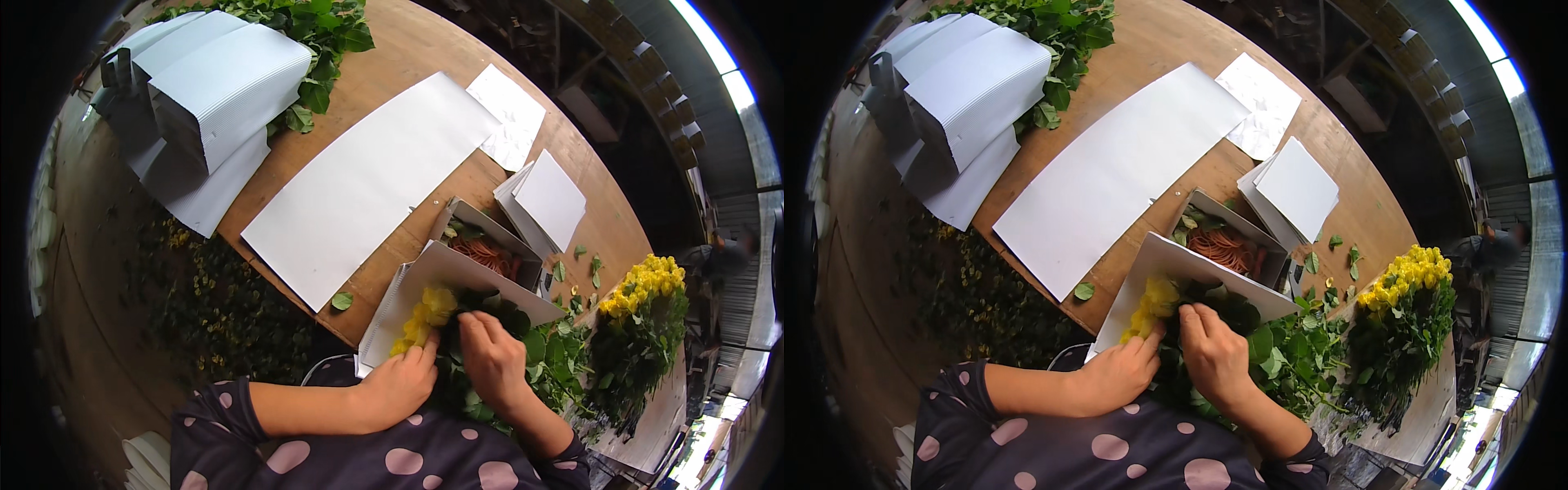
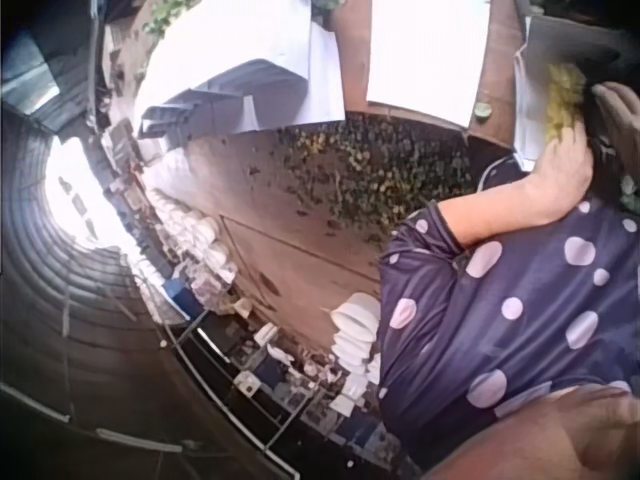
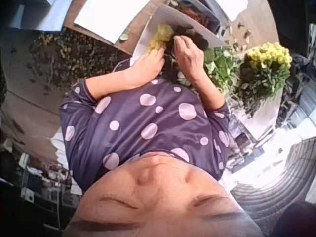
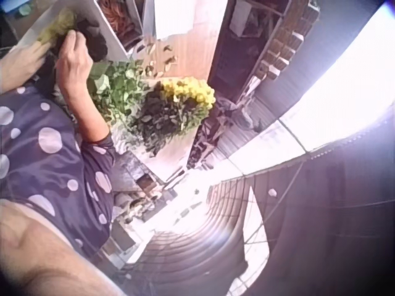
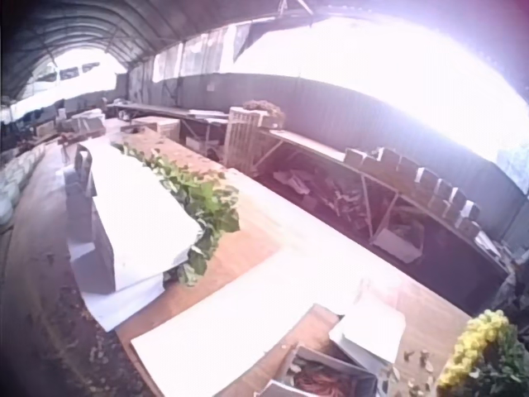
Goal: The person arranges yellow roses and green leaves into a white rectangular box. They place the flowers and leaves inside, fold the box lid, and use a stapler to secure the packaging. The person then moves the completed box aside and begins preparing another box with flowers.
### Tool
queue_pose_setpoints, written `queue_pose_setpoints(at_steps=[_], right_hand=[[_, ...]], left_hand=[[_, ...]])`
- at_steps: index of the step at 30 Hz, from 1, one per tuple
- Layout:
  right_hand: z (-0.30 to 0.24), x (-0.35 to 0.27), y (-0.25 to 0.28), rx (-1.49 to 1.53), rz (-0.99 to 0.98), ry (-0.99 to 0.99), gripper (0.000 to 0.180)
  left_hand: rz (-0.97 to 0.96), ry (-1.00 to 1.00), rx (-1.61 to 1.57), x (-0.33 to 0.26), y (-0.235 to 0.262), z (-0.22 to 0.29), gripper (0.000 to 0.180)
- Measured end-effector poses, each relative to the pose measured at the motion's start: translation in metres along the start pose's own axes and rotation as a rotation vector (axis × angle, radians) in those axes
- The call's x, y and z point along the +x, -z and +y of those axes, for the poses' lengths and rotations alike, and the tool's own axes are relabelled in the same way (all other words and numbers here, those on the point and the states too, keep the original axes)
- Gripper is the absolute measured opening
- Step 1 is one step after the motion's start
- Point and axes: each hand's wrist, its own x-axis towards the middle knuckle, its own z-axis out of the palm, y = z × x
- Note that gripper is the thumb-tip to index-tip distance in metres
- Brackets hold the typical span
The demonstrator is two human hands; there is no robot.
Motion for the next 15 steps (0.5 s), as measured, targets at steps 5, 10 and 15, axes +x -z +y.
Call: queue_pose_setpoints(at_steps=[5, 10, 15], right_hand=[[0.005, -0.007, -0.019, -0.153, -0.247, 0.004, 0.025], [0.011, -0.002, -0.023, -0.072, -0.026, -0.011, 0.005], [0.004, -0.003, -0.024, -0.024, 0.091, -0.073, 0.011]], left_hand=[[0.030, 0.027, -0.040, 0.001, -0.006, 0.003, 0.017], [0.058, 0.035, 0.020, 0.001, -0.004, 0.005, 0.019], [0.177, 0.139, 0.038, 0.002, -0.005, 0.009, 0.023]])
